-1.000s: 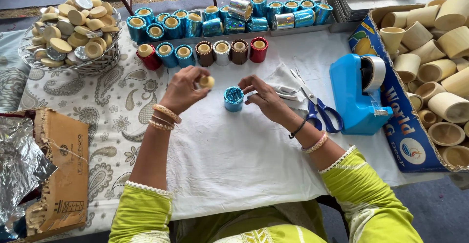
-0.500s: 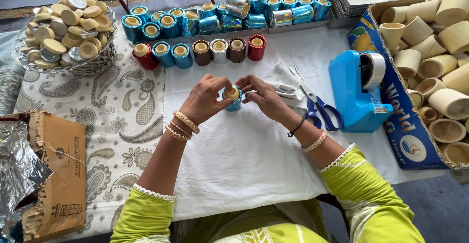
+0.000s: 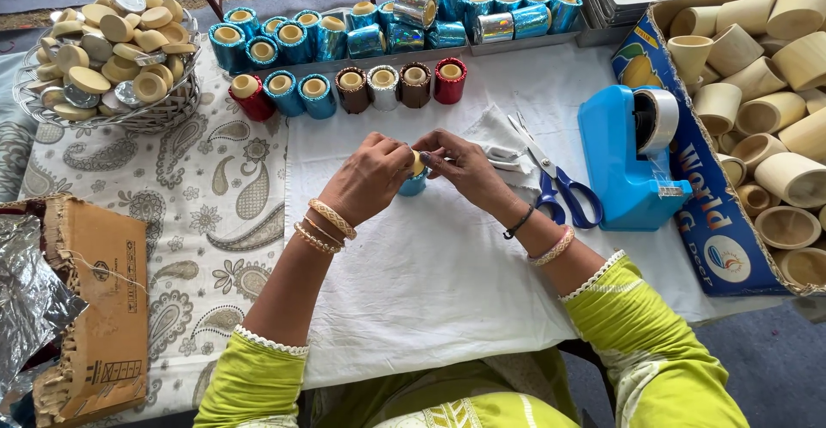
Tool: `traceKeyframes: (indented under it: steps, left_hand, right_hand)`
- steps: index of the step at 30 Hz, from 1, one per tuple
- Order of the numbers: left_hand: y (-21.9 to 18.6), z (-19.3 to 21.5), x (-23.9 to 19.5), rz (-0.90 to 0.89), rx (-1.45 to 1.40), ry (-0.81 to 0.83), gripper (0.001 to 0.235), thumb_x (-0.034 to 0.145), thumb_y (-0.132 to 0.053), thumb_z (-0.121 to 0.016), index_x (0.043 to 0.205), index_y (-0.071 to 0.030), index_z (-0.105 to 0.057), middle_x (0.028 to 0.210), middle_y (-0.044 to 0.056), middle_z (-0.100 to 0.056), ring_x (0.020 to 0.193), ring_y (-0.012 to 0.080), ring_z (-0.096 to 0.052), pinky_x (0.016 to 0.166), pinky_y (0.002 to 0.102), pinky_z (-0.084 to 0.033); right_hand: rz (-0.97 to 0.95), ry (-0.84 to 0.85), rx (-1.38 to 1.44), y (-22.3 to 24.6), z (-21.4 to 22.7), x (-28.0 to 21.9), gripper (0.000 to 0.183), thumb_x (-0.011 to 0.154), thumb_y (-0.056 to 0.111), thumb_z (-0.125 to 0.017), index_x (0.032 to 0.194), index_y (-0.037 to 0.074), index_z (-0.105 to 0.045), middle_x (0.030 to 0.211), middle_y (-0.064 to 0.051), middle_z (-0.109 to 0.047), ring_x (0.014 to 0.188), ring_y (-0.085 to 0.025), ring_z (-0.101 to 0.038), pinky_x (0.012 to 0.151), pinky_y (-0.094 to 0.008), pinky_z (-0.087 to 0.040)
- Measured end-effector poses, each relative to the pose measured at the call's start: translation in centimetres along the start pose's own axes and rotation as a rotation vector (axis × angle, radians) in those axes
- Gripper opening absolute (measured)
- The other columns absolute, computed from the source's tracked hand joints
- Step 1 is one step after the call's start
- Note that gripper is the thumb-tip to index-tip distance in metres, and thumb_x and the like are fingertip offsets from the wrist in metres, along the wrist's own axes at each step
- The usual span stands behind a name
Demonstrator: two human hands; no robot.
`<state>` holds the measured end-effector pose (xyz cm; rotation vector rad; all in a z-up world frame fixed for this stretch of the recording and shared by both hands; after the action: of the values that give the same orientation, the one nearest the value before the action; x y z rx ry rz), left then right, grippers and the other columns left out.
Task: The person wraps a small cylindrical candle with shiny blue foil, using a tape dispenser to secure the edges and scissors to trim the excess. They then place the finished candle on a tray with other wrapped items. The person repeats the process with a second candle, using a cloth to wipe it before wrapping it in silver foil.
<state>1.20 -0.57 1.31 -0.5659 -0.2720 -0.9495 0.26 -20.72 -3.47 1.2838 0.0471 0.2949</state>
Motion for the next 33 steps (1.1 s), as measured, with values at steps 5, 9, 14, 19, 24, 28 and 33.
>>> traceKeyframes:
  steps: [5,9,14,19,24,28,33]
  left_hand:
    - [-0.8,0.1,0.2,0.0,0.078,0.012,0.017,0.088,-0.008,-0.073,0.101,0.0,-0.065,0.107,0.016,-0.07,0.105,0.033,-0.065,0.088,0.042,-0.057]
    - [-1.3,0.0,0.4,0.004,0.134,0.021,0.022,0.085,-0.009,-0.073,0.103,0.002,-0.065,0.104,0.018,-0.069,0.102,0.0327,-0.065,0.089,0.042,-0.058]
    - [-1.3,-0.2,0.4,0.017,0.104,0.009,0.02,0.088,-0.007,-0.073,0.104,0.003,-0.065,0.105,0.017,-0.069,0.102,0.0316,-0.066,0.087,0.041,-0.059]
    - [-1.7,-0.3,0.4,0.037,0.116,0.021,0.02,0.086,-0.003,-0.073,0.103,0.003,-0.065,0.106,0.017,-0.068,0.103,0.0328,-0.066,0.087,0.041,-0.058]
    - [-0.5,-0.7,0.4,0.078,0.087,0.043,0.008,0.085,0.001,-0.072,0.089,-0.004,-0.067,0.096,0.01,-0.072,0.1,0.0315,-0.067,0.087,0.04,-0.058]
    - [0.5,0.7,0.2,-0.02,-0.033,-0.051,0.011,0.085,0.002,-0.071,0.093,-0.004,-0.068,0.095,0.009,-0.075,0.098,0.0313,-0.067,0.086,0.042,-0.056]
    - [0.9,1.0,0.0,-0.054,0.016,-0.022,0.006,0.086,-0.002,-0.072,0.086,-0.003,-0.066,0.089,0.009,-0.073,0.099,0.0321,-0.067,0.083,0.041,-0.057]
  right_hand:
    - [0.016,0.021,0.08,0.2,0.1,0.0,0.02,0.103,0.018,-0.061,0.118,0.006,-0.064,0.111,-0.002,-0.07,0.099,-0.01,-0.069,0.084,-0.028,-0.065]
    - [0.008,0.022,0.066,0.7,0.1,-0.2,0.018,0.101,0.014,-0.062,0.117,0.006,-0.064,0.107,-0.001,-0.069,0.098,-0.008,-0.069,0.086,-0.027,-0.066]
    - [-0.03,0.017,0.036,0.9,0.0,0.0,0.011,0.102,0.013,-0.063,0.11,0.006,-0.065,0.102,0.0,-0.071,0.096,-0.008,-0.071,0.083,-0.026,-0.067]
    - [-0.032,0.014,0.015,0.7,-0.1,0.0,0.008,0.102,0.013,-0.063,0.106,0.005,-0.064,0.1,-0.001,-0.072,0.096,-0.008,-0.072,0.082,-0.026,-0.067]
    - [0.057,0.004,-0.012,0.6,-0.2,0.0,0.008,0.098,0.006,-0.063,0.105,0.002,-0.064,0.104,-0.003,-0.071,0.097,-0.01,-0.073,0.082,-0.027,-0.066]
    - [-0.039,-0.011,0.028,1.4,0.0,0.1,0.011,0.103,0.009,-0.061,0.112,0.004,-0.064,0.104,-0.001,-0.071,0.093,-0.009,-0.07,0.079,-0.027,-0.066]
    - [0.076,-0.011,-0.057,2.6,-0.3,-0.4,0.019,0.1,0.007,-0.062,0.116,0.006,-0.071,0.107,-0.002,-0.071,0.095,-0.009,-0.073,0.079,-0.026,-0.066]
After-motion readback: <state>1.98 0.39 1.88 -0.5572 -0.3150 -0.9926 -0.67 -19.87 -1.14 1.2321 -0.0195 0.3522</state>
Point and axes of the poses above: each hand's wrist, its own x-axis towards the middle knuckle, its own z-axis out of the back of the hand, y = z × x, the point moved 2 cm from there along x, towards the middle knuckle
